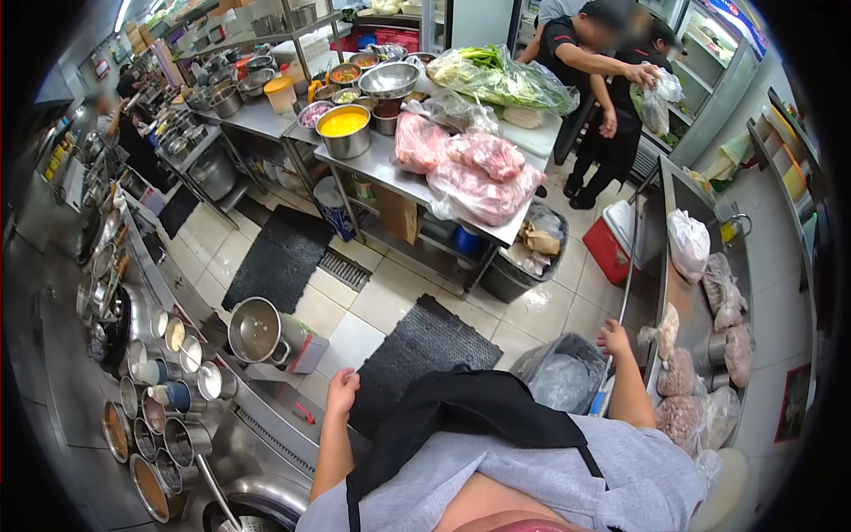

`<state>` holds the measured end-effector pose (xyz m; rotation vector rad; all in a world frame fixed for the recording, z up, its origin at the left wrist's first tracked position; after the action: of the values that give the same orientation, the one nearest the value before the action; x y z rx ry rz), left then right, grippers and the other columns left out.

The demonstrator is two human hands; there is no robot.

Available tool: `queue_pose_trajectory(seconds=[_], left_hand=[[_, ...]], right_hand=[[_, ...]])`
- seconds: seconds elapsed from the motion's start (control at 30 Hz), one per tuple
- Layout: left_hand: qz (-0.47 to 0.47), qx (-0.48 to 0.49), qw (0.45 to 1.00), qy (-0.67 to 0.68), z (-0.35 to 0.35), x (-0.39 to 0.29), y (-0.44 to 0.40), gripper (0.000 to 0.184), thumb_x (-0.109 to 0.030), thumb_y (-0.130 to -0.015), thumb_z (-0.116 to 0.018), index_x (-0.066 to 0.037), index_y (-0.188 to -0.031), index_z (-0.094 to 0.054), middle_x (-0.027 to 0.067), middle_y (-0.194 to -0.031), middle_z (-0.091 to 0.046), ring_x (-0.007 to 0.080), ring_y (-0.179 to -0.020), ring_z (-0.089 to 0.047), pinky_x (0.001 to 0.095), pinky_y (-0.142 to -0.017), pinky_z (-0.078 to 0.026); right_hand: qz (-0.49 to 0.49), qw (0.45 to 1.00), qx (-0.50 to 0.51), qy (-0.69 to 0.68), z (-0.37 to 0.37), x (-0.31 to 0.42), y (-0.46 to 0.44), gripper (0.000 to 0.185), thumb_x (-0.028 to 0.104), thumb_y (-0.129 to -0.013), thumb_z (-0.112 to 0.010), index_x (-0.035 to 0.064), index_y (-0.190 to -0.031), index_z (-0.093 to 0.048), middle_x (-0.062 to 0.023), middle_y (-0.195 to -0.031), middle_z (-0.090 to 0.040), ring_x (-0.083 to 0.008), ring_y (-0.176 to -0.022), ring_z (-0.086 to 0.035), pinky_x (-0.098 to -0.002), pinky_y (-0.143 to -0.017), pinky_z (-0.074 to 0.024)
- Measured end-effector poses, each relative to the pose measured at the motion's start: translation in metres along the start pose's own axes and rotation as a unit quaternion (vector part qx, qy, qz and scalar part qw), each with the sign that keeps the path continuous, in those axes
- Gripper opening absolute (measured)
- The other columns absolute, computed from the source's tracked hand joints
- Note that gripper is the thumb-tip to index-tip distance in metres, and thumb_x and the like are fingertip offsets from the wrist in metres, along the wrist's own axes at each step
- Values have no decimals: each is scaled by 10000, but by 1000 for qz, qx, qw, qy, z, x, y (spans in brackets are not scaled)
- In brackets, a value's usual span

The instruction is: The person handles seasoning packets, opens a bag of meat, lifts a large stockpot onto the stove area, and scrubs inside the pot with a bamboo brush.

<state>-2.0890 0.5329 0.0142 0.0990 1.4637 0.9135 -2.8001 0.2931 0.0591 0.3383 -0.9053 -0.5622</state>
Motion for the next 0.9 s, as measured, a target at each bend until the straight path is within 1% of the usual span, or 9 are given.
queue_pose_trajectory(seconds=[0.03,0.1,0.23,0.3,0.43,0.53,0.7,0.83,0.9], left_hand=[[-3,-6,1000,-3,7,5,-6,361,-129,-900,-626,13,-1227,-571,104,-959,-658,141,-824,-587,287,-758,-480],[51,-30,995,-79,18,33,-25,357,-227,-902,-643,-86,-1224,-581,73,-1043,-652,145,-795,-603,271,-576,-435],[53,-56,978,-192,18,65,-52,351,-181,-875,-667,12,-1163,-612,96,-890,-659,158,-750,-603,296,-697,-493],[185,-20,958,-221,11,71,-41,354,-206,-861,-686,14,-1133,-627,98,-878,-658,188,-747,-619,328,-695,-498],[300,-93,936,-162,23,66,-23,336,-276,-867,-673,-65,-1127,-643,68,-853,-655,219,-697,-624,388,-614,-493],[294,-123,929,-187,26,61,-24,334,-297,-868,-652,-92,-1130,-644,47,-851,-661,202,-674,-628,411,-560,-485],[244,-119,940,-206,-2,29,-40,398,-272,-850,-668,-48,-1175,-624,84,-824,-682,187,-652,-639,361,-528,-496],[214,-85,954,-190,-26,16,-48,418,-260,-854,-672,-24,-1193,-611,98,-838,-683,182,-661,-641,342,-529,-496],[196,-98,964,-150,-31,13,-45,420,-244,-857,-671,-18,-1204,-603,104,-839,-683,186,-673,-651,335,-525,-496]], right_hand=[[27,999,41,13,-25,15,-19,544,169,-921,-558,135,-1434,-381,-90,-924,-645,-176,-710,-622,-348,-577,-489],[62,990,123,26,-87,46,-28,541,177,-917,-572,127,-1426,-395,-90,-933,-650,-178,-754,-632,-334,-575,-489],[50,936,338,90,-194,40,-45,544,220,-910,-602,116,-1413,-421,-90,-976,-662,-186,-795,-650,-334,-571,-485],[-8,918,389,74,-215,-2,-70,580,223,-908,-616,78,-1426,-398,-146,-998,-681,-203,-734,-669,-360,-547,-502],[-150,922,349,74,-175,-43,-108,573,240,-922,-579,76,-1433,-378,-142,-887,-702,-215,-609,-662,-375,-549,-512],[-195,927,312,67,-144,-48,-151,489,201,-914,-577,51,-1364,-460,-145,-738,-677,-215,-521,-625,-361,-474,-494],[-101,949,266,137,-168,-2,-223,239,131,-898,-560,-15,-1073,-631,-142,-607,-588,-226,-432,-575,-377,-366,-461],[-10,925,352,146,-266,62,-225,217,139,-882,-585,-9,-1031,-637,-93,-549,-545,-202,-399,-533,-375,-392,-475],[83,882,407,225,-326,96,-210,267,175,-880,-598,-15,-1063,-639,-125,-578,-575,-197,-435,-567,-372,-420,-474]])
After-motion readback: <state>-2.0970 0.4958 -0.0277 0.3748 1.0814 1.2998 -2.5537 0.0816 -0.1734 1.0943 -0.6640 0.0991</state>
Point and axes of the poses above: each hand's wrist, its own y-axis away from the middle knuckle, its own z-axis out of the back of the hand, x = y × z, the point moved 7 cm from there along -y, towards the middle knuckle
